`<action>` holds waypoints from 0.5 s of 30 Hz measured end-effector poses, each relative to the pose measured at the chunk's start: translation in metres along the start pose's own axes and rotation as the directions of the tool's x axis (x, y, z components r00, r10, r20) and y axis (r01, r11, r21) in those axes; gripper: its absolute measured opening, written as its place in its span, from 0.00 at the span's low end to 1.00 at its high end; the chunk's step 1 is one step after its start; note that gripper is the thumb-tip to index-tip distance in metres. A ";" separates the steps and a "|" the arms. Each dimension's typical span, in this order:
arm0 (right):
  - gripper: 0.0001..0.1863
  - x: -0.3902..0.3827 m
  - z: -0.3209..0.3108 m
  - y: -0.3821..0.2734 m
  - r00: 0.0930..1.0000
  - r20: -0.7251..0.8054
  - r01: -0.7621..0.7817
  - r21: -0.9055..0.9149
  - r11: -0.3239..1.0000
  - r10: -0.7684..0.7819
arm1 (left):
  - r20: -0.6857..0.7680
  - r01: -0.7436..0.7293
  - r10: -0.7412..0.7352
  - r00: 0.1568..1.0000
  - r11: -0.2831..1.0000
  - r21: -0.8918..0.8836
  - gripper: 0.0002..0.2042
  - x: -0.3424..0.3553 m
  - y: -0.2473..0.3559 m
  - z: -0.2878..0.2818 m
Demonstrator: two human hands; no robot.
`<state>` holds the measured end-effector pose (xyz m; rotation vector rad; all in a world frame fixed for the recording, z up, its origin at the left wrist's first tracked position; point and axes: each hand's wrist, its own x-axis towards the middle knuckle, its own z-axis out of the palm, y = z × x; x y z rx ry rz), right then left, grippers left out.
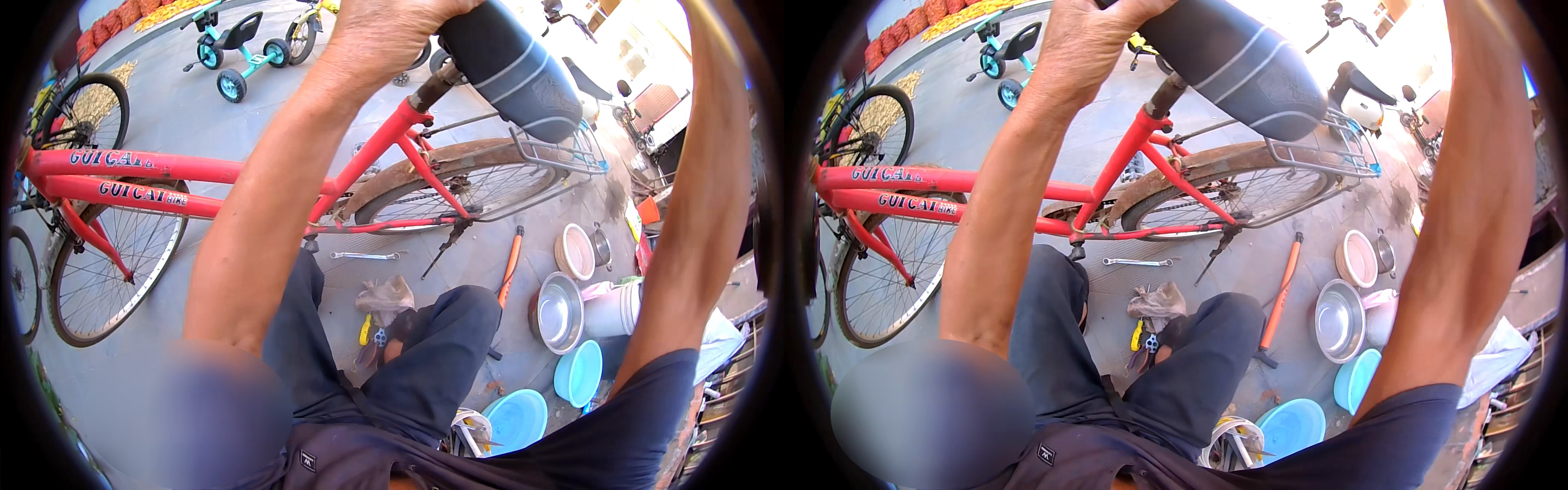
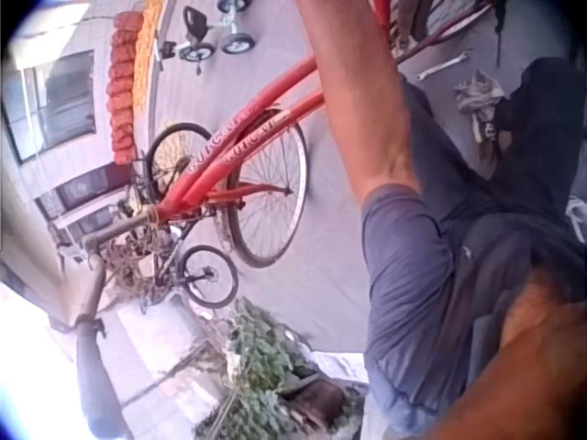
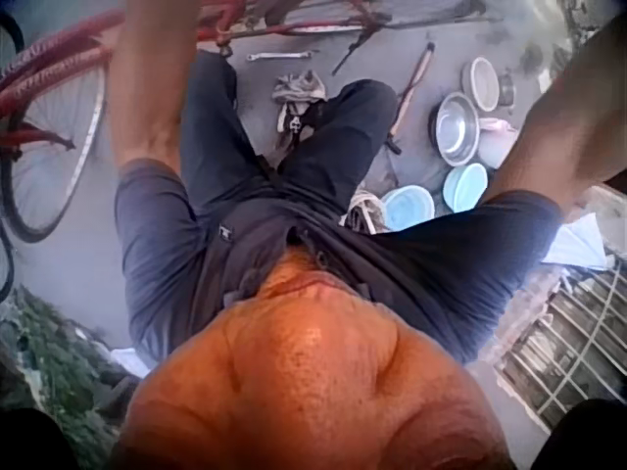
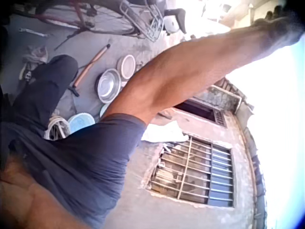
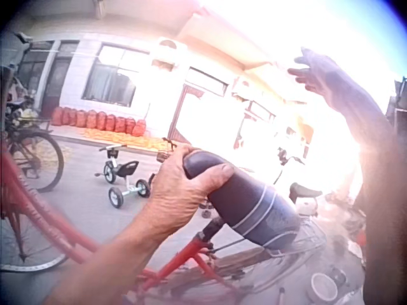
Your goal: The person cleans the underside of a bicycle seat with a cloth, then uses a screwdriver to adjust the seat's internal springs. They reattach the seat to the bicycle frame and tighten the seat post clamp using a multi-tool.
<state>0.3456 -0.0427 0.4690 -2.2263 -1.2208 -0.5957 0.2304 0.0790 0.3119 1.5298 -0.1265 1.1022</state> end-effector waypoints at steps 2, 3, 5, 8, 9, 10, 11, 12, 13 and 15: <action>0.30 -0.014 0.037 0.010 0.997 0.034 0.074 -0.075 0.994 -0.071 | 0.045 0.019 -0.016 0.999 0.997 -0.080 0.24 -0.003 -0.005 -0.011; 0.29 -0.027 0.045 0.022 0.996 0.082 0.040 -0.029 0.999 -0.037 | 0.103 0.023 -0.008 0.995 0.989 -0.148 0.24 0.001 -0.006 -0.006; 0.29 -0.029 0.087 0.036 0.978 0.190 0.055 0.183 0.981 -0.091 | 0.024 -0.129 0.128 0.991 0.989 0.069 0.24 0.006 -0.017 -0.003; 0.29 -0.006 0.063 0.055 0.987 0.116 -0.114 0.018 0.993 0.111 | 0.041 -0.080 0.093 0.995 0.965 -0.251 0.24 0.011 -0.027 0.003; 0.29 -0.009 0.059 0.061 0.989 0.052 -0.137 -0.008 0.990 0.138 | 0.063 -0.029 0.044 0.997 0.977 -0.213 0.24 0.005 -0.020 0.009; 0.30 -0.022 0.068 0.040 0.996 -0.089 0.011 0.213 0.977 0.008 | 0.045 0.009 -0.005 0.999 0.996 -0.084 0.24 0.000 -0.008 -0.009; 0.33 0.014 0.059 0.039 0.981 0.175 0.030 0.274 0.961 -0.081 | 0.019 0.057 -0.058 0.998 0.997 0.044 0.24 -0.003 -0.004 -0.023; 0.35 0.009 0.008 0.024 0.993 0.102 -0.071 0.153 0.986 0.056 | 0.004 -0.005 0.005 1.000 1.000 -0.011 0.24 0.002 -0.011 -0.004; 0.37 0.008 -0.020 0.013 0.985 0.028 -0.170 0.102 0.980 0.168 | 0.042 -0.056 0.058 0.997 0.998 -0.035 0.24 0.003 -0.012 0.001; 0.36 0.011 -0.007 0.008 0.995 -0.010 -0.101 0.086 0.991 0.103 | 0.019 0.018 -0.017 1.000 0.997 -0.080 0.23 -0.002 -0.007 -0.007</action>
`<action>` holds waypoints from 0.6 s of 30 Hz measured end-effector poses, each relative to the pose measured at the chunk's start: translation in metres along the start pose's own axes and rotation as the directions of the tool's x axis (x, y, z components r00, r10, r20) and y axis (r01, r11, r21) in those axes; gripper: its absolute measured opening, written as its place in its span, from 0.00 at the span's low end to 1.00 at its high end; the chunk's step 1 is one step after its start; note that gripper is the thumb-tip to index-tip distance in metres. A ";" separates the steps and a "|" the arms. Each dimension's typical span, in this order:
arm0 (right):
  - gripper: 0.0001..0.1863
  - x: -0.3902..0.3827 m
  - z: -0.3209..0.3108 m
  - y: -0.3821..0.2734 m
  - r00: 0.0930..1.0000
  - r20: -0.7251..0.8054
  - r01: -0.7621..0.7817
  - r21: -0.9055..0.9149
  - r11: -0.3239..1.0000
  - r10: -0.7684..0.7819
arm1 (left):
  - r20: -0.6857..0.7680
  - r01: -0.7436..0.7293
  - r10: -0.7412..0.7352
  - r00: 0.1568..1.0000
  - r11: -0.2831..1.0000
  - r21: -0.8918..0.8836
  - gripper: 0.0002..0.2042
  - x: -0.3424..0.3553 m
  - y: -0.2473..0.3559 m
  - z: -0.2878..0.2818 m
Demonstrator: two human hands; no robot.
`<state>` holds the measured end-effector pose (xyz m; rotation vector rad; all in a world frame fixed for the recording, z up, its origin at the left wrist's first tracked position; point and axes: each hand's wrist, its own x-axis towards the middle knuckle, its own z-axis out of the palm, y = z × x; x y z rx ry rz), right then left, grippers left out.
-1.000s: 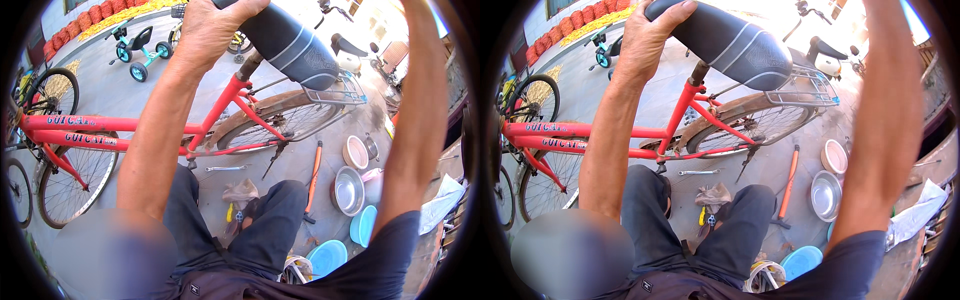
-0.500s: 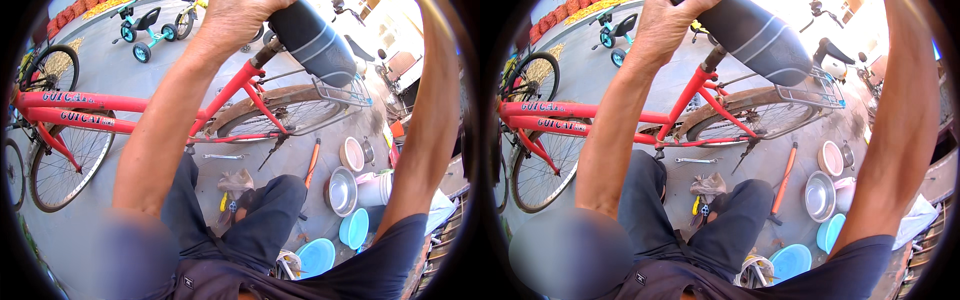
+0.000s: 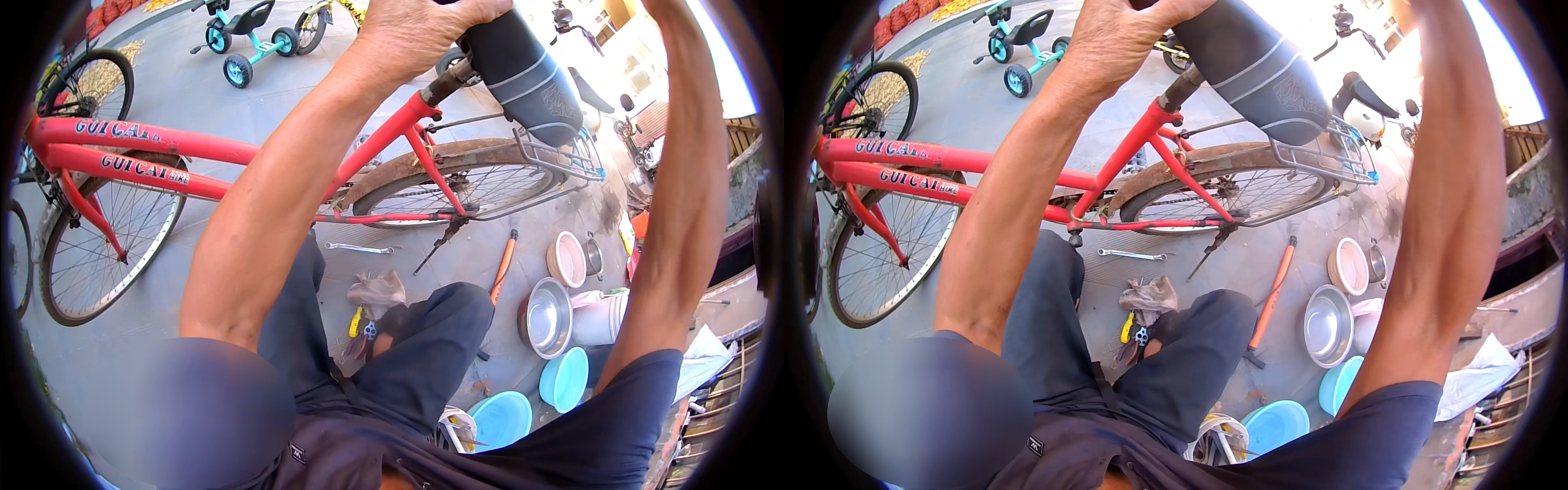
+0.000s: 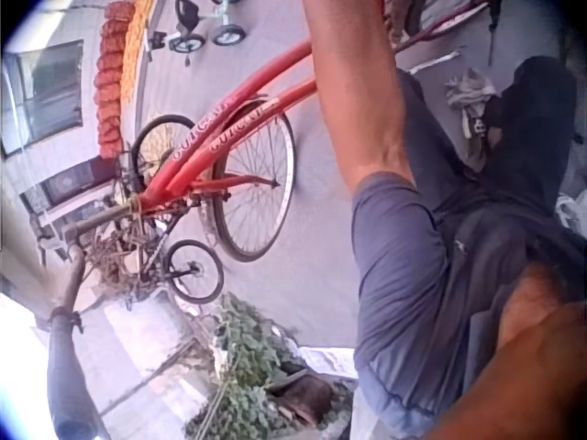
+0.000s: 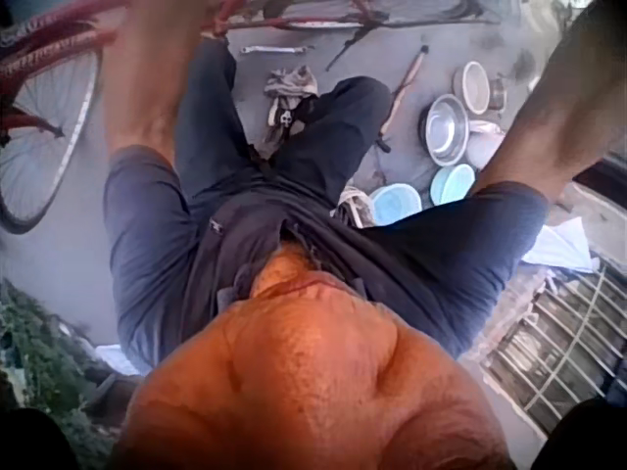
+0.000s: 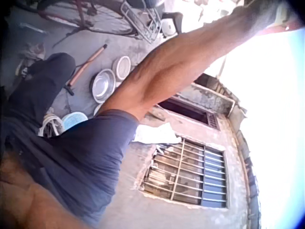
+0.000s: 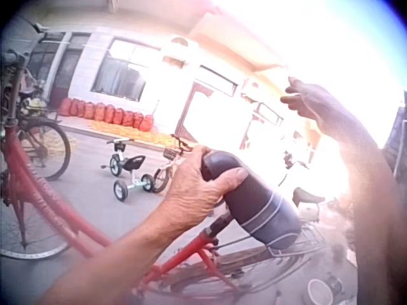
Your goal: The person cleans the underside of a bicycle seat with a cloth, then uses a screwdriver to adjust the seat's internal springs. They reattach the seat to the bicycle frame and tighten the seat post clamp using a multi-tool.
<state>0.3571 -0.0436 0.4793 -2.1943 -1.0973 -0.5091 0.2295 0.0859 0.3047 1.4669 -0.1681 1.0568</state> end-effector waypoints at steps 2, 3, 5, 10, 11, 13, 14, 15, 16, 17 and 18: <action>0.35 -0.004 0.034 -0.001 0.995 0.010 0.098 -0.053 0.994 -0.097 | -0.003 -0.190 0.190 0.982 0.981 0.029 0.23 0.004 -0.008 -0.001; 0.34 -0.006 0.049 0.003 0.992 0.015 0.127 -0.125 0.984 -0.126 | -0.009 -0.151 0.152 0.988 0.988 0.032 0.23 0.004 -0.008 0.003; 0.33 0.000 0.084 0.017 0.988 0.086 0.142 -0.180 0.973 -0.128 | -0.028 -0.092 0.093 0.995 0.996 0.012 0.22 0.003 -0.013 0.001; 0.31 -0.001 0.079 0.012 0.973 0.172 0.148 0.040 0.988 -0.153 | 0.002 -0.055 0.055 0.998 0.993 -0.102 0.21 0.001 -0.017 -0.003; 0.32 -0.002 0.057 0.000 0.994 0.108 -0.031 0.091 0.995 0.022 | 0.015 0.016 -0.017 1.000 0.999 0.045 0.22 0.004 -0.010 -0.004; 0.34 0.015 -0.002 0.004 0.973 0.135 0.176 0.087 0.981 -0.187 | 0.009 -0.073 0.074 0.997 0.994 -0.085 0.23 0.004 -0.015 -0.001; 0.33 0.013 0.013 0.000 0.986 0.077 0.146 0.051 0.988 -0.149 | 0.009 -0.070 0.070 0.998 0.997 -0.026 0.23 0.004 -0.014 -0.006; 0.33 0.003 0.016 -0.005 0.993 0.034 0.110 -0.032 0.993 -0.109 | 0.014 -0.076 0.078 0.997 0.992 -0.098 0.23 0.002 -0.014 0.006; 0.32 0.000 0.036 -0.001 0.994 0.031 0.106 -0.074 0.992 -0.104 | 0.007 -0.089 0.091 0.996 0.987 -0.132 0.22 0.001 -0.016 0.011; 0.32 0.012 0.090 -0.004 0.987 0.038 0.153 0.012 0.988 -0.154 | -0.026 -0.117 0.117 0.993 0.993 -0.027 0.22 0.003 -0.018 -0.014; 0.31 0.006 0.085 0.006 0.995 0.036 0.094 -0.113 0.989 -0.091 | -0.089 -0.147 0.159 0.983 0.981 0.126 0.22 0.002 -0.013 0.001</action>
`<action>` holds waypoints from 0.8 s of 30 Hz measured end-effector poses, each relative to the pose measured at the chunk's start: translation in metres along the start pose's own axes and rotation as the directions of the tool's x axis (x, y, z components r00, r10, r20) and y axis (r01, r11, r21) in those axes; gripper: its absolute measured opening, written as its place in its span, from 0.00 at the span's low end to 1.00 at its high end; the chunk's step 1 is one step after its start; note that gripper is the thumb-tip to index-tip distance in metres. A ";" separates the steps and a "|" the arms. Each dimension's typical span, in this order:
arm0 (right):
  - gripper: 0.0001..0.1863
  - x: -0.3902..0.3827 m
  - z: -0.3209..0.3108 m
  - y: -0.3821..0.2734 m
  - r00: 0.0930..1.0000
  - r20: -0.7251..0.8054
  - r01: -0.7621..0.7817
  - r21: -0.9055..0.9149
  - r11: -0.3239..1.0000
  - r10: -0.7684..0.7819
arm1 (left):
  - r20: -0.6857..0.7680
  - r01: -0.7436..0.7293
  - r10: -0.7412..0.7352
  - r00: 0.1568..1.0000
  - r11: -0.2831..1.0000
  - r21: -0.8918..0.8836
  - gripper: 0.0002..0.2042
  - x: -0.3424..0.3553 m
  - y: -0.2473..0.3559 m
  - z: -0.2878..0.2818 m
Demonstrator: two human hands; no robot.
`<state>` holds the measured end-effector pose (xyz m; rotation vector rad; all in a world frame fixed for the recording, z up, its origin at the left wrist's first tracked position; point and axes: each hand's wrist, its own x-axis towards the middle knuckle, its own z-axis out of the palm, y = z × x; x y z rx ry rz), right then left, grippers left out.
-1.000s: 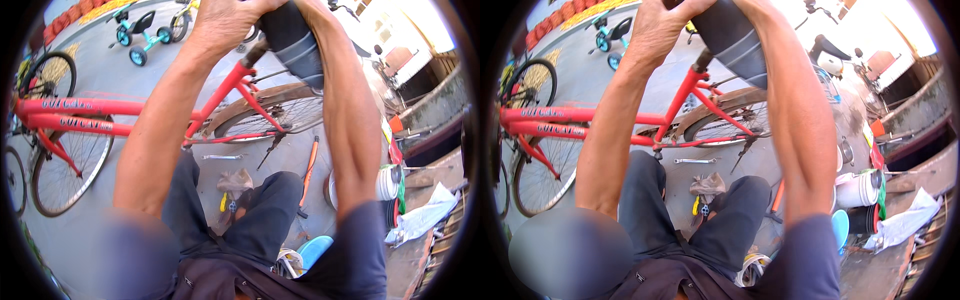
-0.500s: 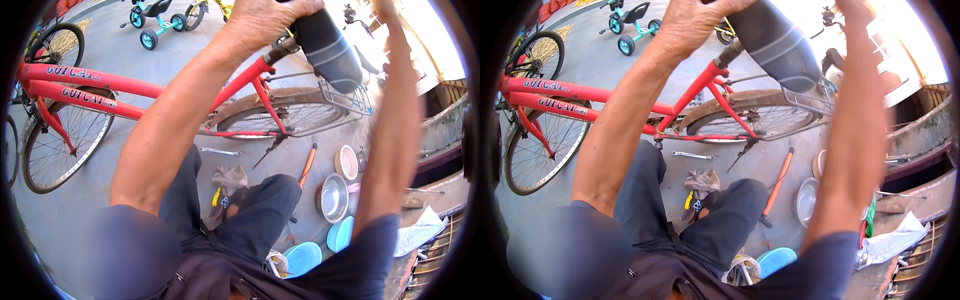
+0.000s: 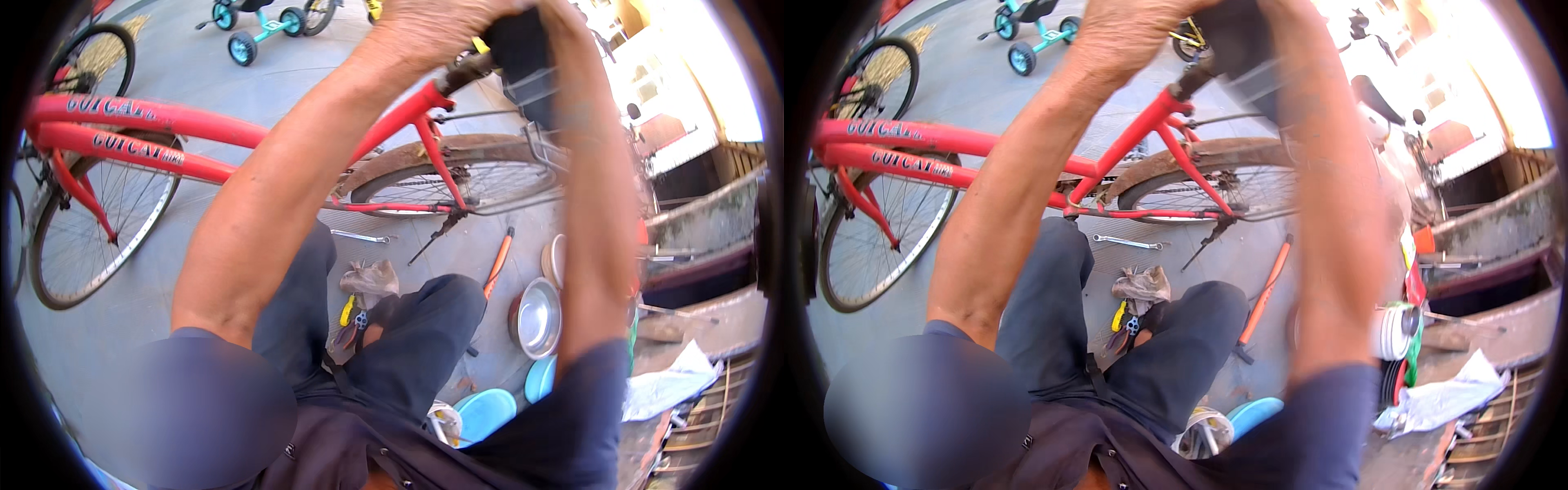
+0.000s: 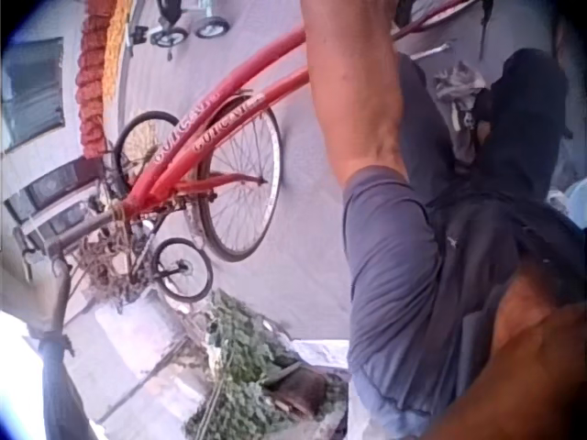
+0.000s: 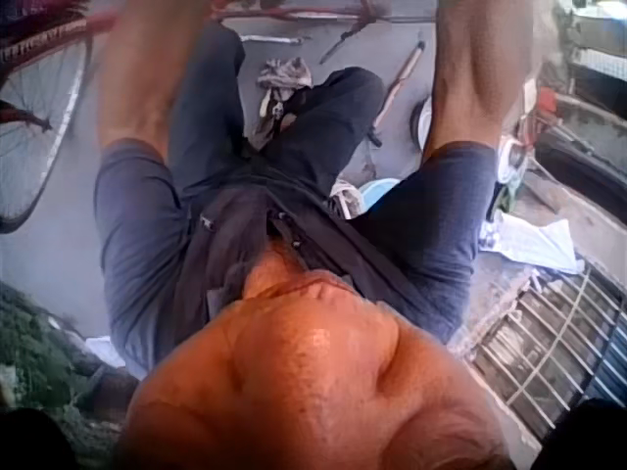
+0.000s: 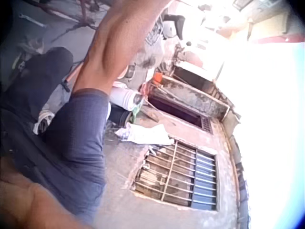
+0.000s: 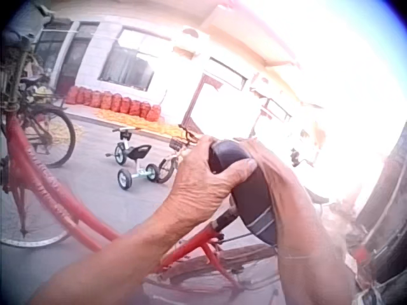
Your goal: The person cleans the underside of a bicycle seat with a cloth, then uses a screwdriver to adjust the seat's internal springs. They reattach the seat to the bicycle frame and tighten the seat post clamp using a multi-tool.
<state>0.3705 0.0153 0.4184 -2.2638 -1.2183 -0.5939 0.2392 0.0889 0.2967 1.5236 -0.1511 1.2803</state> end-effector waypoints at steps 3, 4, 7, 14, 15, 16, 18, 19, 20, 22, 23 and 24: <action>0.31 0.009 0.044 -0.025 0.989 0.127 -0.094 0.148 0.985 0.076 | 0.033 0.128 -0.125 0.992 0.985 -0.119 0.22 0.005 -0.013 -0.027; 0.31 -0.003 0.012 -0.017 0.956 0.228 -0.215 0.119 0.969 0.184 | 0.051 0.078 -0.069 0.996 0.977 -0.197 0.22 0.010 -0.010 -0.009; 0.29 -0.010 0.022 0.006 0.986 0.166 -0.048 0.276 0.960 0.001 | 0.066 0.054 -0.042 0.997 0.982 -0.180 0.23 0.004 -0.016 -0.007; 0.24 -0.058 -0.034 -0.005 0.989 -0.113 -0.059 0.275 0.960 0.093 | 0.123 0.120 -0.099 0.987 0.977 -0.176 0.26 0.007 -0.002 -0.012; 0.44 -0.063 -0.057 0.030 0.985 -0.077 0.164 0.145 0.976 -0.154 | 0.145 0.124 -0.085 0.986 0.951 -0.283 0.26 0.006 -0.007 -0.006; 0.41 -0.069 -0.065 0.037 0.992 -0.123 0.003 0.145 0.989 0.015 | 0.152 0.118 -0.067 0.986 0.926 -0.359 0.26 0.008 -0.011 -0.010; 0.41 -0.113 -0.069 0.034 0.918 -0.328 -0.157 0.215 0.964 0.223 | 0.200 0.111 -0.050 0.978 0.945 -0.309 0.28 0.007 -0.009 -0.012; 0.43 -0.129 -0.070 0.035 0.888 -0.337 -0.242 0.238 0.940 0.314 | 0.219 0.094 -0.026 0.975 0.948 -0.304 0.28 0.009 -0.009 -0.012; 0.46 -0.142 -0.065 0.051 0.850 -0.357 -0.305 0.268 0.914 0.388 | 0.240 0.076 -0.004 0.971 0.954 -0.291 0.29 0.011 -0.009 -0.013; 0.50 -0.165 -0.046 0.060 0.806 -0.256 -0.396 0.437 0.808 0.534 | 0.326 0.075 0.050 0.944 0.931 -0.358 0.30 0.012 -0.003 -0.023; 0.48 -0.173 -0.031 0.068 0.797 -0.188 -0.398 0.552 0.733 0.574 | 0.382 0.104 0.052 0.923 0.920 -0.378 0.30 0.013 0.007 -0.034; 0.47 -0.178 -0.020 0.074 0.788 -0.117 -0.397 0.654 0.644 0.605 | 0.346 0.069 0.051 0.937 0.942 -0.327 0.31 0.009 0.012 -0.031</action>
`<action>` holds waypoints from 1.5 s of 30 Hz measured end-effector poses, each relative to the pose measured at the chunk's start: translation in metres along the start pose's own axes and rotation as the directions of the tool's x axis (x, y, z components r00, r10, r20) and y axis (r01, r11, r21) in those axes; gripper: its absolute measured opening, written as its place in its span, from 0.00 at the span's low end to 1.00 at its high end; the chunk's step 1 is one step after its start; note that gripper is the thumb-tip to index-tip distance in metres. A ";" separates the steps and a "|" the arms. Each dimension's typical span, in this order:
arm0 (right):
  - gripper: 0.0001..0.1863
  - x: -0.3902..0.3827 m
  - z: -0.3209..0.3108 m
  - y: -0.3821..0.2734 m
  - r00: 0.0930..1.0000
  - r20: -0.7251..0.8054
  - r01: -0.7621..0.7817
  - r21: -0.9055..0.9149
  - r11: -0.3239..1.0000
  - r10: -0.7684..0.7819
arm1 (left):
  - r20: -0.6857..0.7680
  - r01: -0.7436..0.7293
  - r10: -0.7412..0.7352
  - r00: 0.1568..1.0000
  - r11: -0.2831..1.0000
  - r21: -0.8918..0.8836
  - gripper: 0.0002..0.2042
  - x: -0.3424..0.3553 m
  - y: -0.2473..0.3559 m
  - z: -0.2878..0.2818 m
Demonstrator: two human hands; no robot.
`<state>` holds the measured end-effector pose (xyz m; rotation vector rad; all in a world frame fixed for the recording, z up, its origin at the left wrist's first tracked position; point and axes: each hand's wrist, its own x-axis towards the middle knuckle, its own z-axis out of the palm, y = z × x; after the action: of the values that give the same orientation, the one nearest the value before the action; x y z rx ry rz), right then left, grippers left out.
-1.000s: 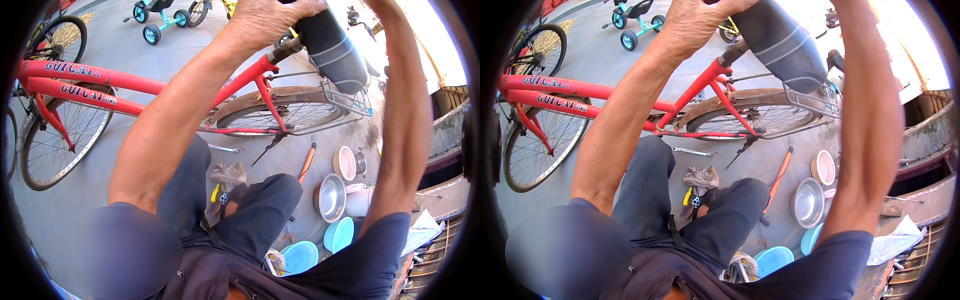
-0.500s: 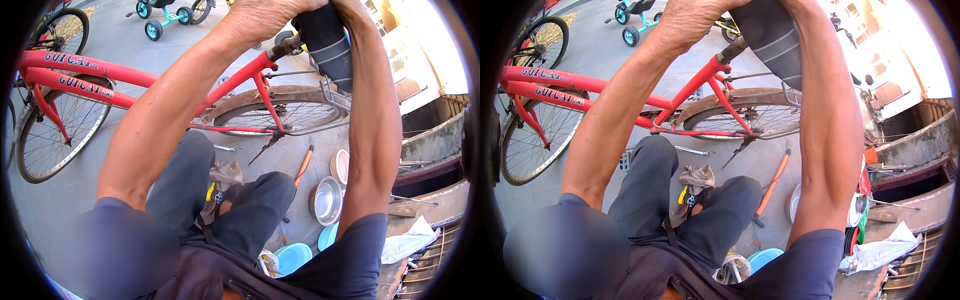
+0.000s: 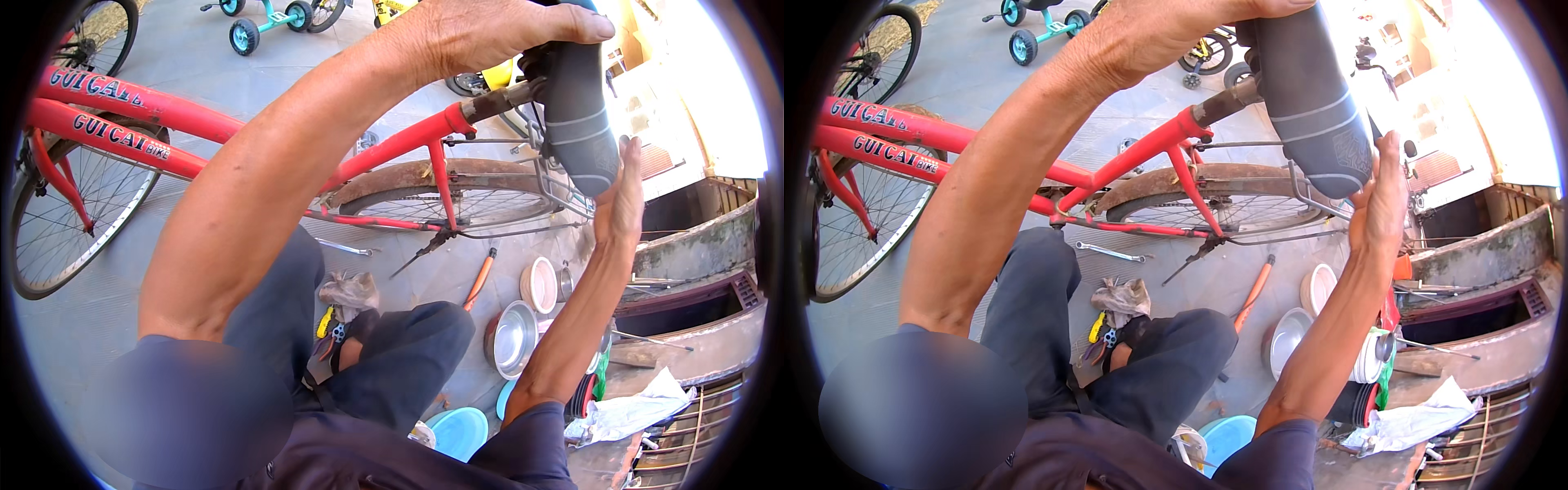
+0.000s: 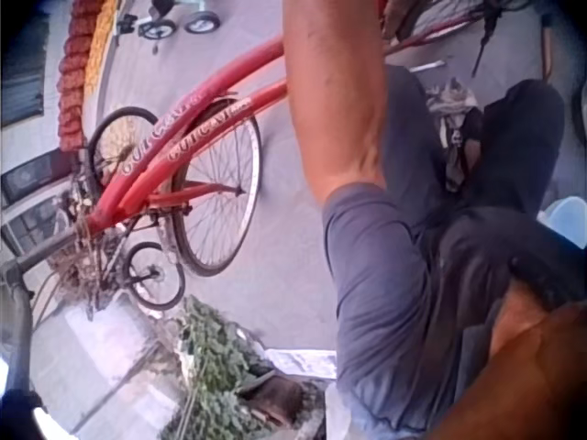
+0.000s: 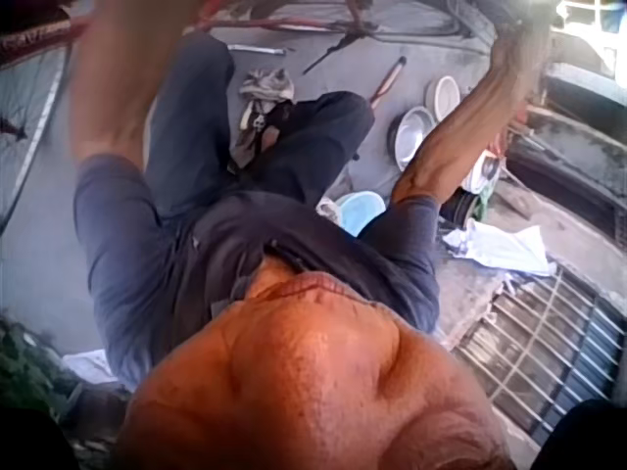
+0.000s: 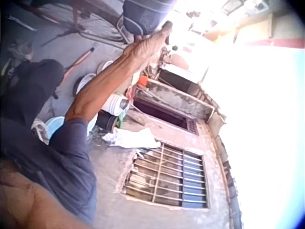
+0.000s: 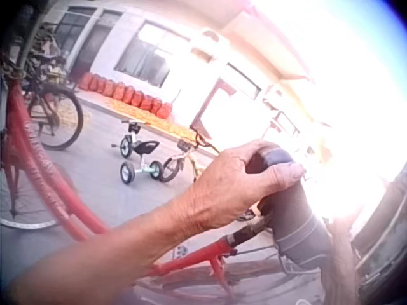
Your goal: The person cleans the underside of a bicycle seat with a cloth, then uses a screwdriver to adjust the seat's internal springs. They reattach the seat to the bicycle frame and tighten the seat post clamp using a multi-tool.
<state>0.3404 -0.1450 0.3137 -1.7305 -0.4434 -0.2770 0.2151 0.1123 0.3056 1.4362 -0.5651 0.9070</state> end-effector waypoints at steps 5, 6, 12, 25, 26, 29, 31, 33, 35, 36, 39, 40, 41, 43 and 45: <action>0.42 -0.010 0.007 0.009 0.950 0.283 -0.245 0.399 0.883 0.136 | 0.032 0.144 -0.149 0.988 0.981 0.131 0.34 0.016 0.039 -0.006; 0.41 -0.014 0.010 0.009 0.951 0.271 -0.262 0.441 0.858 0.151 | 0.054 0.133 -0.140 0.989 0.984 0.118 0.33 0.020 0.035 -0.006; 0.41 -0.012 0.011 0.005 0.951 0.235 -0.307 0.606 0.734 0.203 | 0.305 -0.602 0.555 0.774 0.496 0.625 0.12 0.059 -0.036 0.009; 0.27 -0.013 0.029 -0.014 0.950 0.163 -0.312 0.548 0.776 0.268 | -0.018 0.106 -0.107 0.994 0.994 -0.040 0.12 0.036 -0.001 -0.002; 0.26 -0.011 0.022 -0.018 0.960 0.098 -0.275 0.512 0.814 0.263 | -0.052 0.134 -0.141 0.989 0.985 -0.111 0.12 0.031 -0.006 0.004; 0.26 -0.009 0.019 -0.015 0.983 0.084 -0.185 0.534 0.825 0.165 | -0.059 0.072 -0.079 0.995 0.992 -0.108 0.12 0.028 -0.010 0.005; 0.26 -0.019 0.015 0.002 0.989 0.060 -0.148 0.561 0.814 0.138 | 0.003 -0.108 0.108 0.994 0.994 0.005 0.13 0.028 -0.020 0.009; 0.26 -0.033 0.033 0.003 0.993 0.039 -0.114 0.600 0.792 0.114 | -0.081 -0.118 0.117 0.990 0.993 -0.002 0.12 0.033 -0.011 0.006; 0.24 -0.038 0.045 -0.013 0.995 0.033 -0.098 0.590 0.802 0.097 | -0.175 -0.089 0.076 0.982 0.994 -0.065 0.11 0.040 -0.018 0.004; 0.23 -0.037 0.049 -0.025 0.994 0.042 -0.107 0.575 0.811 0.101 | -0.185 -0.054 0.031 0.982 0.991 -0.121 0.11 0.042 -0.021 -0.002; 0.23 -0.031 0.039 -0.024 0.988 -0.022 -0.114 0.563 0.819 0.153 | -0.092 0.042 -0.062 0.994 0.978 -0.205 0.12 0.037 -0.021 -0.004; 0.23 -0.032 0.036 -0.020 0.985 -0.034 -0.121 0.560 0.820 0.169 | -0.107 0.134 -0.149 0.983 0.982 -0.136 0.12 0.038 -0.020 0.004; 0.23 -0.035 0.029 -0.016 0.982 -0.071 -0.106 0.561 0.821 0.175 | -0.113 0.229 -0.236 0.965 0.971 -0.075 0.13 0.034 -0.001 0.015; 0.25 -0.042 0.026 -0.008 0.979 -0.106 -0.082 0.584 0.808 0.176 | -0.083 0.030 -0.037 0.996 0.996 -0.085 0.13 0.038 -0.021 0.017; 0.26 -0.051 0.038 -0.011 0.987 -0.097 -0.043 0.622 0.782 0.131 | -0.079 -0.049 0.045 0.996 0.997 -0.054 0.13 0.046 -0.023 0.004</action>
<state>0.2877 -0.1131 0.2948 -1.0684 -0.3050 -0.1529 0.2601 0.1187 0.3294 1.3364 -0.5639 0.9724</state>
